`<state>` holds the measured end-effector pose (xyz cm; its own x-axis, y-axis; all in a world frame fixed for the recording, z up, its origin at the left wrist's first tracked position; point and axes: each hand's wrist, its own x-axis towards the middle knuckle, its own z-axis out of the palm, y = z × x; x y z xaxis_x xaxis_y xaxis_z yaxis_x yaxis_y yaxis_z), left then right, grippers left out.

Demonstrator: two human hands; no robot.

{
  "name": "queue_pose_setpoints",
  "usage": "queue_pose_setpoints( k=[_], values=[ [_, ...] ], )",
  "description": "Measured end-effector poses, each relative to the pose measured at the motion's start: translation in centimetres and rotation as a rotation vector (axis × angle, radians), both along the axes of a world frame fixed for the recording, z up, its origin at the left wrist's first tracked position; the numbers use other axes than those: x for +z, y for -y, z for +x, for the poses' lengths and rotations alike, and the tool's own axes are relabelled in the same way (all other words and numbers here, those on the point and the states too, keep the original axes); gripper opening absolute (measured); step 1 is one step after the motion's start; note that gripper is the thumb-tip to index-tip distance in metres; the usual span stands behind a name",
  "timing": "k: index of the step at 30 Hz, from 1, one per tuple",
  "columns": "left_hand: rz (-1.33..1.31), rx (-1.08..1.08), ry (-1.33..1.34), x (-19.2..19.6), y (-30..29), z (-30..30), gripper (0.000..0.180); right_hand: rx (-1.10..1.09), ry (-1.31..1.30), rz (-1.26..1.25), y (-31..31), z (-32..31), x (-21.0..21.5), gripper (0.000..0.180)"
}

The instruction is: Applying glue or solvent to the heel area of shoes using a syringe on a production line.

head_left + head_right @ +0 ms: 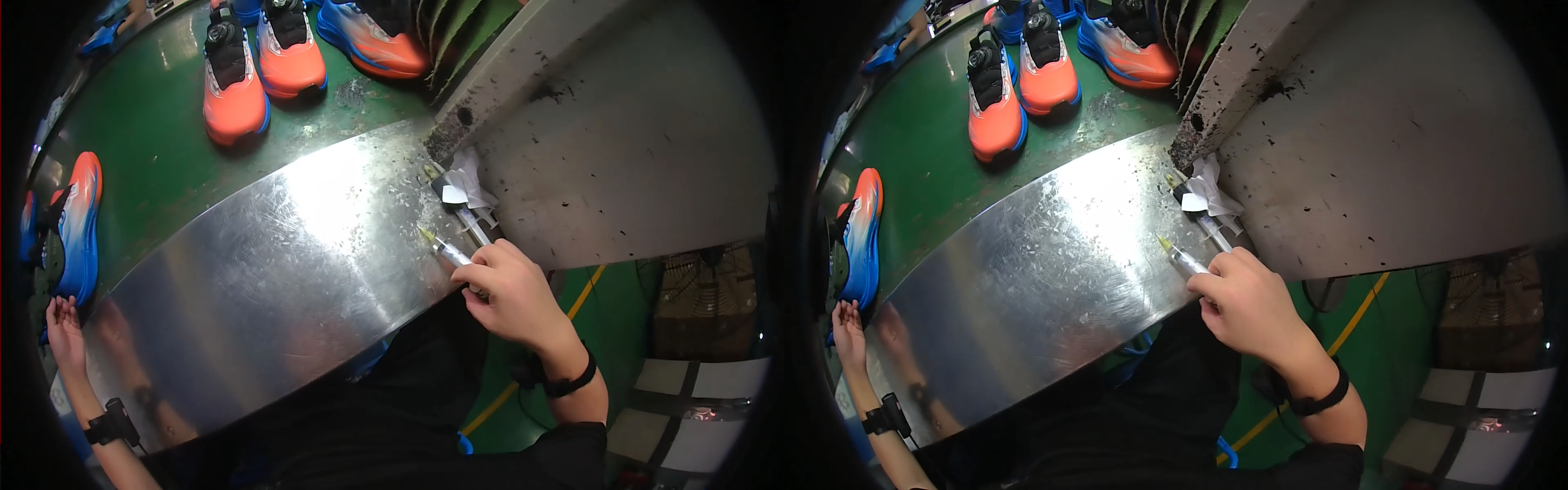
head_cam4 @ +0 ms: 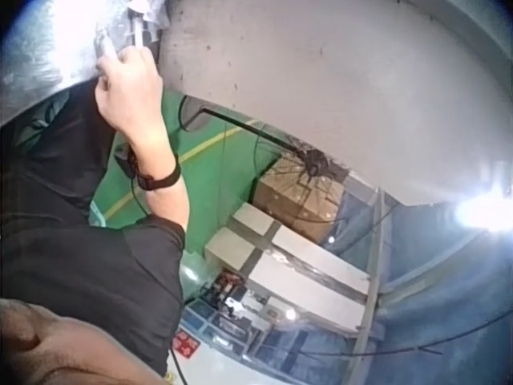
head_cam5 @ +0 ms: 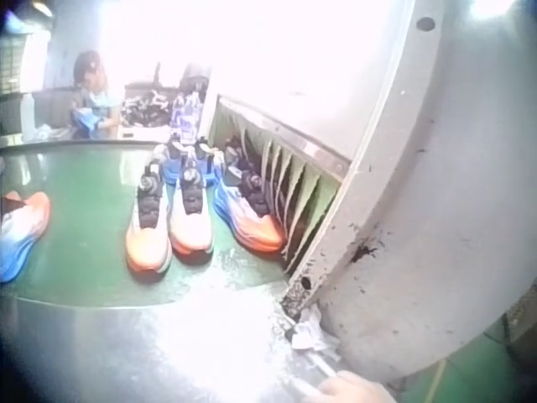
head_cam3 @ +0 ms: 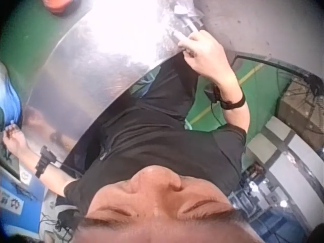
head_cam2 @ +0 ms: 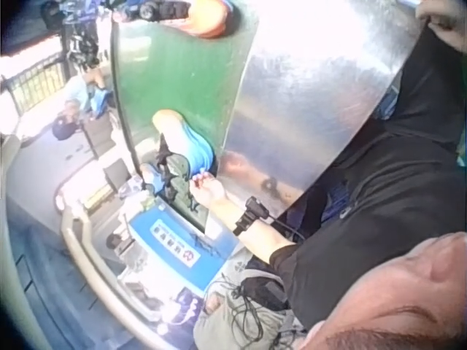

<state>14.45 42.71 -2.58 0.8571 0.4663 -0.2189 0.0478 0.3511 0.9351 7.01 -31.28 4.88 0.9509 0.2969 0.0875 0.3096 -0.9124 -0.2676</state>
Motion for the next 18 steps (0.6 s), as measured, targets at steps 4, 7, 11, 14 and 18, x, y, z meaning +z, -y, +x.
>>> queue_pose_setpoints(
  k=[4, 7, 11, 14, 18],
  values=[
    [0.257, -0.168, -0.017, 5.0, 9.1, -0.8, 0.024, 0.025, -0.085, 0.027, 0.6, -0.9, 0.3, 0.015],
    [0.372, -0.328, 0.097, 7.7, 16.0, -3.0, 0.028, 0.023, -0.164, 0.249, 0.8, -2.2, 1.0, 0.014],
    [0.597, -0.489, 0.075, 11.0, 23.8, -10.0, 0.033, 0.045, -0.291, 0.587, 0.0, -3.6, 1.1, 0.014],
    [0.523, -0.558, 0.072, 9.8, 30.1, -13.2, 0.035, -0.016, -0.400, 0.628, -0.6, -3.6, -0.4, 0.022],
    [0.663, -0.892, 0.206, 9.1, 36.1, -12.6, 0.030, -0.076, -0.501, 0.693, -0.4, -3.3, -1.5, 0.039]
  ],
)
